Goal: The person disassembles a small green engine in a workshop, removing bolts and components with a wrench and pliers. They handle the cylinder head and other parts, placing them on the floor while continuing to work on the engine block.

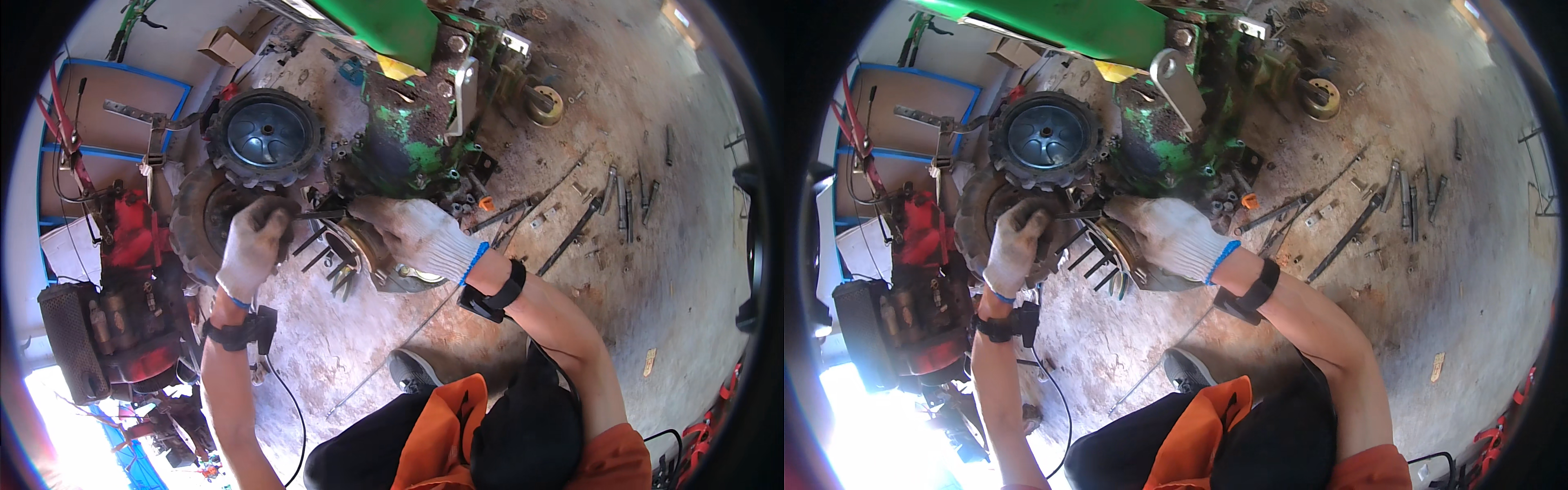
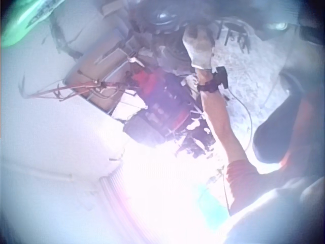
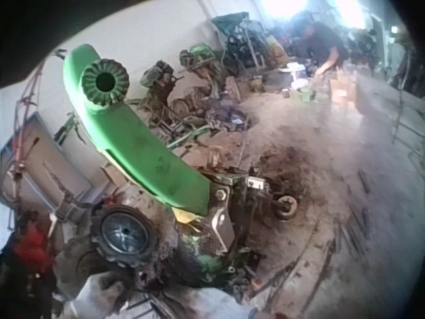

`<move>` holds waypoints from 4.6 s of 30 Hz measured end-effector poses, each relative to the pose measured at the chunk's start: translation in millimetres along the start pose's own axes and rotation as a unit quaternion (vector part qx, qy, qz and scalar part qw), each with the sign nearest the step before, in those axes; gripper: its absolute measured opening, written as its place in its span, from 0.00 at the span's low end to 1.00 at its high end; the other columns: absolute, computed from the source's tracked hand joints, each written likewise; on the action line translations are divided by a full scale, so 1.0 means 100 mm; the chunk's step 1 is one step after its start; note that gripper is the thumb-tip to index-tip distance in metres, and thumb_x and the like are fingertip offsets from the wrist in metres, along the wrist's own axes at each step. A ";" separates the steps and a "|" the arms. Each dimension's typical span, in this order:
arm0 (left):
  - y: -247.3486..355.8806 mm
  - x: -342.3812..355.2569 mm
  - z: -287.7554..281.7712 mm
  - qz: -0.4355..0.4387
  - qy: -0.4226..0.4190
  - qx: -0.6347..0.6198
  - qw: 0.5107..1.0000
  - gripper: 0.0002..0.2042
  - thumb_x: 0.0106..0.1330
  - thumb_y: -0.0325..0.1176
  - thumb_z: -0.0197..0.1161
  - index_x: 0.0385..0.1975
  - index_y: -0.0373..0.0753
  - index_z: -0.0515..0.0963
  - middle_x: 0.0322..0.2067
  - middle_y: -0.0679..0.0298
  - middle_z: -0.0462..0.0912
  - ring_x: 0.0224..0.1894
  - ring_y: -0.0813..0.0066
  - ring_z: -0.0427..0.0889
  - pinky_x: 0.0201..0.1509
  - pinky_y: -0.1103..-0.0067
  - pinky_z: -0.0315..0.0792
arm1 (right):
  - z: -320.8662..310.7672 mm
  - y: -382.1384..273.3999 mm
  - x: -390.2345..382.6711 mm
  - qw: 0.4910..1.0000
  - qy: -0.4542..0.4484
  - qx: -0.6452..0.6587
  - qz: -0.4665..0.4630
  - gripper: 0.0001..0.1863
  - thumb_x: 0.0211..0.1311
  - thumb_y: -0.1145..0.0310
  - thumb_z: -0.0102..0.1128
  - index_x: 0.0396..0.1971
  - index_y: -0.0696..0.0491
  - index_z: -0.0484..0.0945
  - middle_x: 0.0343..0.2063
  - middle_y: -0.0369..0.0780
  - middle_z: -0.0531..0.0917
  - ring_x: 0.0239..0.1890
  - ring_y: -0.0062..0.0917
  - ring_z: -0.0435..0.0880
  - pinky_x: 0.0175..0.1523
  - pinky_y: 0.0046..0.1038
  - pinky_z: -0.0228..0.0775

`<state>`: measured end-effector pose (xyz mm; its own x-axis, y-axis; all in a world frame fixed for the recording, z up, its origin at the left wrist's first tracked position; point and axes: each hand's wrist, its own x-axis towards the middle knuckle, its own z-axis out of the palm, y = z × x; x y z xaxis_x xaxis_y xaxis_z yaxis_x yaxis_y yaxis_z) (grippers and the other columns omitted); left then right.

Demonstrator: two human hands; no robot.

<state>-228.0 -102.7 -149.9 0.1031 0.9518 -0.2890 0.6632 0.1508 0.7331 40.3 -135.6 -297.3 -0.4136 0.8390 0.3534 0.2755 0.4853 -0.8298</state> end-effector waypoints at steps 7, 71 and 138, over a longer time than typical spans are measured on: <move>0.14 0.37 -0.18 0.012 -0.063 0.158 0.985 0.14 0.78 0.31 0.60 0.53 0.31 0.88 0.38 0.61 0.90 0.39 0.75 0.83 0.48 0.75 0.78 | 0.10 -0.01 0.01 0.993 -0.067 -0.069 0.074 0.25 0.77 0.72 0.51 0.69 0.46 0.83 0.67 0.41 0.86 0.58 0.43 0.91 0.60 0.40 0.87; 0.29 0.23 -0.07 0.139 -0.012 0.243 0.960 0.10 0.79 0.34 0.63 0.45 0.34 0.86 0.25 0.68 0.83 0.22 0.80 0.79 0.25 0.78 0.69 | 0.20 0.16 -0.77 0.854 0.019 0.420 0.306 0.21 0.75 0.68 0.60 0.64 0.56 0.84 0.55 0.50 0.90 0.57 0.43 0.90 0.63 0.37 0.79; -1.30 -1.52 1.32 -0.081 0.006 -0.588 0.805 0.16 0.87 0.43 0.62 0.50 0.33 0.77 0.31 0.59 0.88 0.26 0.75 0.85 0.30 0.77 0.79 | -0.32 -0.68 0.89 0.942 -0.214 -0.252 0.057 0.10 0.76 0.63 0.65 0.45 0.55 0.86 0.40 0.52 0.90 0.46 0.55 0.89 0.50 0.50 0.82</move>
<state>-232.3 -302.0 -282.6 0.0738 0.8955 -0.4389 -0.4937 0.4152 0.7641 12.1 -85.9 -195.1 -0.6387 0.7692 -0.0219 0.6720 0.5437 -0.5028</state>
